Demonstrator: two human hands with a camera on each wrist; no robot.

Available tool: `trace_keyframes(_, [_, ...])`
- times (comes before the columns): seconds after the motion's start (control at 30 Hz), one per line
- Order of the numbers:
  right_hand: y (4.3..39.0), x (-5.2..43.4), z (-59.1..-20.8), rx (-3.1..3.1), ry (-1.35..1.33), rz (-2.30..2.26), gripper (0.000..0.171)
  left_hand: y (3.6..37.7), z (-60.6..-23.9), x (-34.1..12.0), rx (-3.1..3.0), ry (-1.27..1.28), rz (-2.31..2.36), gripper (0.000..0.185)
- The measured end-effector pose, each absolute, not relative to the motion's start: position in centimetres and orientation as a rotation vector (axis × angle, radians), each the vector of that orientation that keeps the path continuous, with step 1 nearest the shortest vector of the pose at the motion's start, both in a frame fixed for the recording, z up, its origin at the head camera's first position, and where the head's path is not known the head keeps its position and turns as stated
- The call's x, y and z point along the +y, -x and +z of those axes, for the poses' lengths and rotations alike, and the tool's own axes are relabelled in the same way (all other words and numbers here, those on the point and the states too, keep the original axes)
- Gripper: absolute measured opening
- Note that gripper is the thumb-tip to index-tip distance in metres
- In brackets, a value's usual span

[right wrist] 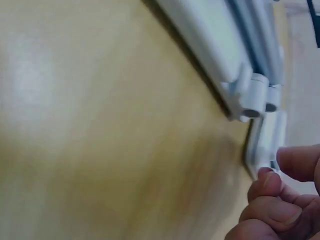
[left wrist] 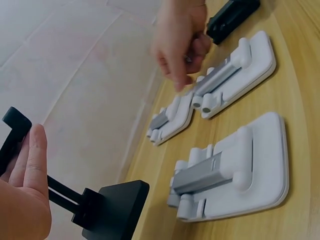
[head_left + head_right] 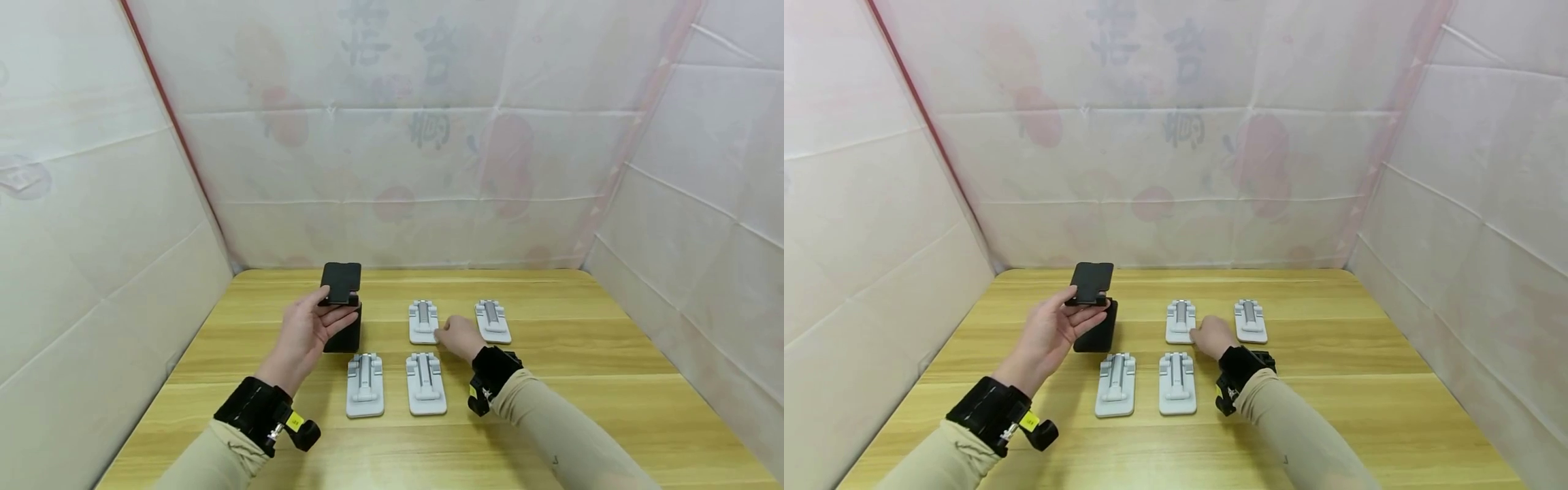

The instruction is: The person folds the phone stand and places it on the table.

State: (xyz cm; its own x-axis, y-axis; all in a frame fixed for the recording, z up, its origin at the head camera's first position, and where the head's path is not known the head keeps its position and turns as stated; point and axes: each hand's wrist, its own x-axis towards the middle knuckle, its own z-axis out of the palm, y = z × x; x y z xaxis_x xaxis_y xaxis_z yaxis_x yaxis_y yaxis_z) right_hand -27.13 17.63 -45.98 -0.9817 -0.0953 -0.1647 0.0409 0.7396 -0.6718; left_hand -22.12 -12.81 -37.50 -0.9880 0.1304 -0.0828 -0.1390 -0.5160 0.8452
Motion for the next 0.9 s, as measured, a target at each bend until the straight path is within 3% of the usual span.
trace_keyframes(0.23, [26.5, 16.8, -42.8, 2.655, 0.126, -1.408, 0.018, 22.2, -37.7, -11.2, 1.497, -0.041, 2.528, 0.043])
trace_keyframes(0.5, [25.5, 15.0, -39.0, 2.52, 0.207, -1.563, 0.022, 22.2, -37.8, -9.3, 1.543, -0.043, 2.454, 0.039])
trace_keyframes(0.9, [25.0, 14.1, -37.5, 2.352, 0.275, -1.709, 0.031, 21.8, -38.3, -7.6, 1.545, -0.112, 2.397, 0.042])
